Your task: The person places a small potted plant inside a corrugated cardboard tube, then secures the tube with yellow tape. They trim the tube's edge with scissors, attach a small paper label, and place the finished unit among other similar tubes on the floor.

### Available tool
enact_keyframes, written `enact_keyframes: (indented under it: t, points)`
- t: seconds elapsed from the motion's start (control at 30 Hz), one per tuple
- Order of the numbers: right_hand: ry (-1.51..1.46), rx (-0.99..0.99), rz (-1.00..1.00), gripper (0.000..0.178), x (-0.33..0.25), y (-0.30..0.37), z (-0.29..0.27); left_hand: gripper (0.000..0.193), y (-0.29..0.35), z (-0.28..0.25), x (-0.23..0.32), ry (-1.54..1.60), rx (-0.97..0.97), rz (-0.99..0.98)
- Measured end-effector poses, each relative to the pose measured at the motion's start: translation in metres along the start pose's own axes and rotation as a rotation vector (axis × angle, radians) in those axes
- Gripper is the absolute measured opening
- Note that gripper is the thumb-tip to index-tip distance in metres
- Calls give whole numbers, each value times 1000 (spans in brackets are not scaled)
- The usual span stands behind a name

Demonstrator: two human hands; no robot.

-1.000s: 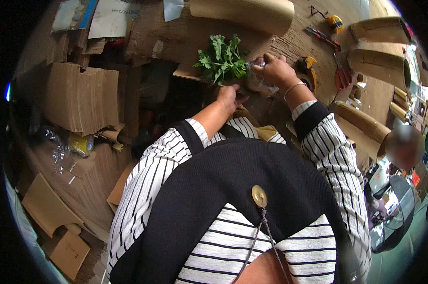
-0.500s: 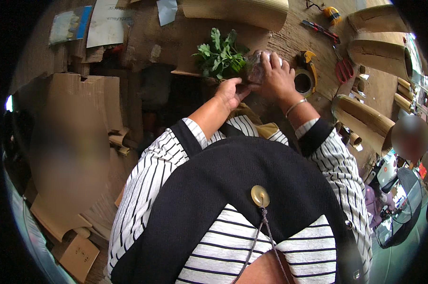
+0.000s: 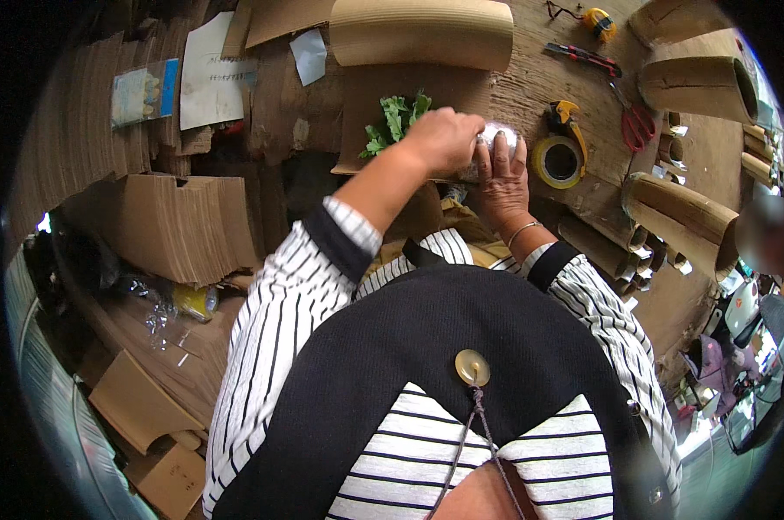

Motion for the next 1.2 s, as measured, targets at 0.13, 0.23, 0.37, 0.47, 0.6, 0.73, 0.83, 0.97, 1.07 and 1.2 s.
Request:
enact_keyframes:
  t: [0.13,0.23,0.37,0.47,0.6,0.73,0.83,0.97,1.07,1.2]
  points:
    - [-23,79,-49,95,-5,1,-7,37,-44,-16,-30,-158,-519,-125]
    - [3,38,-26,92,-4,3,-9,48,-60,-3,-56,-268,-736,-127]
    - [-69,-8,32,91,-1,-2,-10,62,-59,0,-71,-276,-773,-181]
    - [-77,-83,25,91,1,-7,-16,72,-62,4,-89,-199,-834,-174]
    - [-102,-296,65,92,-2,-29,-55,71,-65,16,-124,73,-749,-288]
    - [-156,-446,68,91,11,-56,-60,61,-69,8,-142,143,-732,-359]
    - [-179,-466,49,91,18,-69,-63,54,-71,-2,-150,128,-695,-394]
    - [-245,-601,62,97,44,-91,-52,41,-64,-59,-113,116,-320,-222]
    - [-257,-756,-56,98,72,-127,-35,28,-39,-76,-78,196,232,317]
    - [-361,-1191,-20,83,73,-185,-46,40,-16,-41,-51,-70,176,360]
Point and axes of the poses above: each hand's wrist, its own y-axis away from the middle knuckle, its own z-axis out of the palm, x = y × z, the point moved 2 cm from there along -y, towards the middle knuckle, and after that the axes turned 10 degrees about -x, right-handed, at the moved point
